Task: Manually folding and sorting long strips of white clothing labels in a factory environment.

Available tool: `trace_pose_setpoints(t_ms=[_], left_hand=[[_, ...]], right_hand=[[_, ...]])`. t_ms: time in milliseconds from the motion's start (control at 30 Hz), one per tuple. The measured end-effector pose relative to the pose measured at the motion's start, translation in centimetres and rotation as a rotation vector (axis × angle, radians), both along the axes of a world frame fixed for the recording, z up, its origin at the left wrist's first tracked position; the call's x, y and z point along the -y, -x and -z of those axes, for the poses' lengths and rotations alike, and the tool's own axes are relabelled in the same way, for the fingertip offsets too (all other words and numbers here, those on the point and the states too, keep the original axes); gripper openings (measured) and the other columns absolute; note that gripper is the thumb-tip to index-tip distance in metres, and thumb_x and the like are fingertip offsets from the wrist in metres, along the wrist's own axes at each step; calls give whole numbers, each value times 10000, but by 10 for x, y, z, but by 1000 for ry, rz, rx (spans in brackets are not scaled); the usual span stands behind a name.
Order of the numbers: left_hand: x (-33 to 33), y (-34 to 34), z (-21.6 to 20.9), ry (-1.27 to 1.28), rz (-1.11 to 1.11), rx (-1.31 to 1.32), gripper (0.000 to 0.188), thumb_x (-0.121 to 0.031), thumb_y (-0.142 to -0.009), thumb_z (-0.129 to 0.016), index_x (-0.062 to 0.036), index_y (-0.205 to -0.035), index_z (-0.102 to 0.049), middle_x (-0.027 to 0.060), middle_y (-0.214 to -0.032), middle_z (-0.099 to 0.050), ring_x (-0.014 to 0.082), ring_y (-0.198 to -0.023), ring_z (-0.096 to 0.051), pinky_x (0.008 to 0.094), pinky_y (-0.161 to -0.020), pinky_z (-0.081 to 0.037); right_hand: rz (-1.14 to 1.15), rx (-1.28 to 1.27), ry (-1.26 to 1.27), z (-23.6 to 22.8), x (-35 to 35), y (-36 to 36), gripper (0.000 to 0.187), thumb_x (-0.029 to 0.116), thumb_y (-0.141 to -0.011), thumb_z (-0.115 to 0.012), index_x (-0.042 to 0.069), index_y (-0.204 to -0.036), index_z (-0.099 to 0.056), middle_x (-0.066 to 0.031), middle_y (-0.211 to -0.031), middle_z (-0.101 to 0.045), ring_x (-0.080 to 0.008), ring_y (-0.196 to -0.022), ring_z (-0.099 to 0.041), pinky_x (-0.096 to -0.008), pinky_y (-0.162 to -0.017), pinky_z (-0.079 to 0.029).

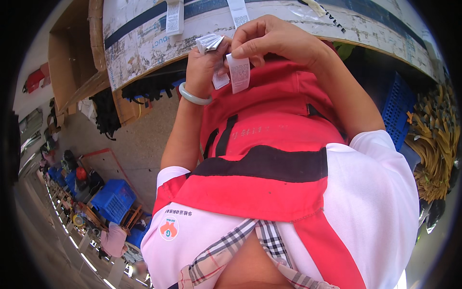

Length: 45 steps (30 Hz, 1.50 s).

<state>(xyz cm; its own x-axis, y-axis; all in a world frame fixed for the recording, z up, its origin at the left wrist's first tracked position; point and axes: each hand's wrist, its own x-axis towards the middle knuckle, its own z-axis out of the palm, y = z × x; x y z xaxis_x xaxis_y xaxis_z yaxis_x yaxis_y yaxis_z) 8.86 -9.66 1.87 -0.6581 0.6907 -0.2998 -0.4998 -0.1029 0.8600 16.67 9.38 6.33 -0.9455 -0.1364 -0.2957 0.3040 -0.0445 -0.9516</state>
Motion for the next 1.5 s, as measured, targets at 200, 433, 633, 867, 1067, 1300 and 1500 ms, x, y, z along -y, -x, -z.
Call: trace_pose_setpoints(t_ms=[200,433,633,867,1067,1300,1500], left_hand=[[-6,-5,-1,-122,153,244,570,-545,-926,-521,6,-1049,-595,104,-837,-660,142,-658,-638,250,-542,-514],[-2,-2,8,-144,144,238,284,-277,-959,-598,-4,-1037,-594,31,-733,-579,150,-656,-631,258,-569,-519],[-7,-4,9,-37,38,83,161,-148,-917,-660,-2,-985,-650,20,-710,-594,112,-604,-581,238,-529,-454],[-9,10,7,53,-148,-135,154,-114,-853,-733,-14,-958,-681,5,-682,-589,79,-517,-508,214,-460,-374],[-19,3,5,226,-33,-218,162,-153,-893,-696,-27,-994,-674,-23,-660,-547,61,-527,-475,212,-440,-352],[-5,17,25,281,-268,-821,251,-73,-909,-647,31,-1137,-625,97,-987,-638,168,-890,-616,285,-798,-487],[-11,25,9,212,-24,-921,262,19,-865,-605,49,-1122,-640,91,-1038,-647,163,-929,-599,301,-820,-484]], right_hand=[[219,-136,-66,14,12,6,182,181,-899,-674,-1,-915,-675,-15,-751,-616,-58,-642,-549,-196,-627,-458],[344,-445,-664,41,-11,32,159,160,-881,-683,57,-999,-709,-41,-904,-616,-152,-784,-600,-270,-709,-484],[412,-580,-875,56,-19,46,127,120,-799,-732,60,-910,-718,-103,-866,-616,-262,-754,-620,-334,-656,-494],[448,-509,-758,56,-15,51,115,119,-801,-738,42,-882,-712,-102,-855,-610,-235,-755,-631,-326,-646,-496],[501,-711,-912,81,-32,43,86,140,-802,-722,64,-842,-716,-85,-874,-616,-262,-743,-619,-347,-656,-491],[473,-649,-625,57,-7,41,84,180,-770,-722,100,-794,-718,-78,-916,-622,-269,-873,-626,-365,-767,-495],[401,-610,-504,12,-6,8,126,188,-779,-723,69,-819,-737,-96,-916,-642,-282,-869,-639,-360,-772,-496]])
